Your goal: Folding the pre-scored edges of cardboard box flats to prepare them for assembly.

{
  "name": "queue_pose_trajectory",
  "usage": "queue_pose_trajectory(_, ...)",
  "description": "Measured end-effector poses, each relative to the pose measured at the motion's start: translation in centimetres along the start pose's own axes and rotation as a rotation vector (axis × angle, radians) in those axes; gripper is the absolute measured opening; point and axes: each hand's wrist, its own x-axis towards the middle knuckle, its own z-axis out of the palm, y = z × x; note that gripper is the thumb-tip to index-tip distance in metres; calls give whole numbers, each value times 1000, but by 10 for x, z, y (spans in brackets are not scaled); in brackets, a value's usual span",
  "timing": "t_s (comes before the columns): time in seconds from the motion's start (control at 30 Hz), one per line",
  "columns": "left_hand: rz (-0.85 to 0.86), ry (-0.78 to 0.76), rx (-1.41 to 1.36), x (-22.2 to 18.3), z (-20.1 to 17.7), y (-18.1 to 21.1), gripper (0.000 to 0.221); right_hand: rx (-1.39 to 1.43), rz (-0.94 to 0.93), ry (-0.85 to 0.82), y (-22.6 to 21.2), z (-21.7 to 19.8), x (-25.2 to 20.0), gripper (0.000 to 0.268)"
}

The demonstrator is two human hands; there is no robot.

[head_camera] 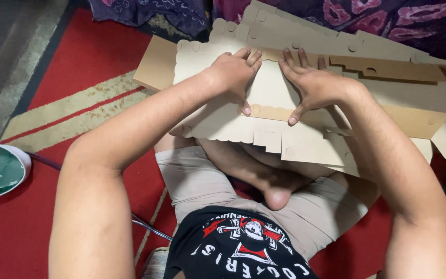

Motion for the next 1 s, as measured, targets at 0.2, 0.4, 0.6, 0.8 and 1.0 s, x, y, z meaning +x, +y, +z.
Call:
queue_pose_trajectory(0.2,28,38,-24,-1,4,-5,146,-23,-138,82,-11,6,22,155)
queue_pose_trajectory(0.4,58,81,-29,1,13,-10,143,-19,-161,88,-24,1,25,152)
queue_pose_trajectory(0.6,55,128,-116,-6,16,-12,147,-3,-116,93,-31,-3,18,152)
queue_pose_trajectory(0.8,58,162,-209,-15,18,-15,145,3,-29,55,-43,-10,11,152)
queue_pose_trajectory(1.0,64,219,-299,-19,32,-21,149,14,-114,132,-29,3,23,154)
